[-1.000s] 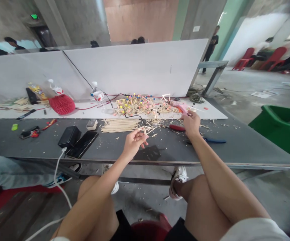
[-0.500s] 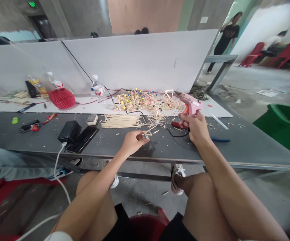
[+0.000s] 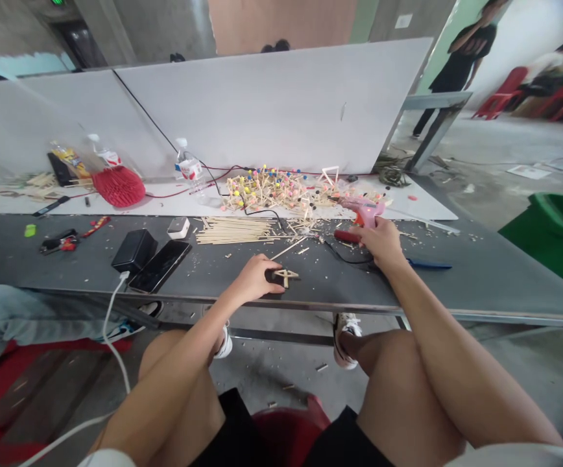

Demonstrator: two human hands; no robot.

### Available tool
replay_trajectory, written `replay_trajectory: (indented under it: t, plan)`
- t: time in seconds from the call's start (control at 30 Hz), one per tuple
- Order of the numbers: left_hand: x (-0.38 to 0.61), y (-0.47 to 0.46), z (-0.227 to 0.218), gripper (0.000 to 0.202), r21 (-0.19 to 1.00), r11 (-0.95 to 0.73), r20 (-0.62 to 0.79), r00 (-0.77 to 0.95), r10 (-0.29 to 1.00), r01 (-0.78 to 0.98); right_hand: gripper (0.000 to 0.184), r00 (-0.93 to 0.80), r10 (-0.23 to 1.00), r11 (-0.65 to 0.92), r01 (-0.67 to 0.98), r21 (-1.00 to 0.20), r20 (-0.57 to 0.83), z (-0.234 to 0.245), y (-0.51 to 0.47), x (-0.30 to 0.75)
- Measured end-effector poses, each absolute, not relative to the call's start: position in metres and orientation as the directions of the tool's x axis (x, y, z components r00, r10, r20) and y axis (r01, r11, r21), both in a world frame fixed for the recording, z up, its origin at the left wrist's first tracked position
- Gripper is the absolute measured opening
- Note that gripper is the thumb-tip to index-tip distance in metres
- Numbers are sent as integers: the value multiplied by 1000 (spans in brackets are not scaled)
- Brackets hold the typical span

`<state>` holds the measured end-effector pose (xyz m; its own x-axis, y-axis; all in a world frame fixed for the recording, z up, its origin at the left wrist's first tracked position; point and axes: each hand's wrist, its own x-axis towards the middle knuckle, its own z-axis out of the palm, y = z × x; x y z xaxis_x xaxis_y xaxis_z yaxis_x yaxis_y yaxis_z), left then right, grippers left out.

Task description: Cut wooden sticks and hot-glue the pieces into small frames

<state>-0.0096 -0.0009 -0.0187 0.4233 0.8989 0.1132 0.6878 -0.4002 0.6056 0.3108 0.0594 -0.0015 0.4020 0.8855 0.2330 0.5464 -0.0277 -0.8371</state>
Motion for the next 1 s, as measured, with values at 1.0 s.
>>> replay_trajectory:
  t: [1.0]
  plan:
    - [-11, 56, -10, 21, 466, -439, 379, 275, 884, 768, 29, -294, 910, 368, 248, -896, 293, -20, 90, 265]
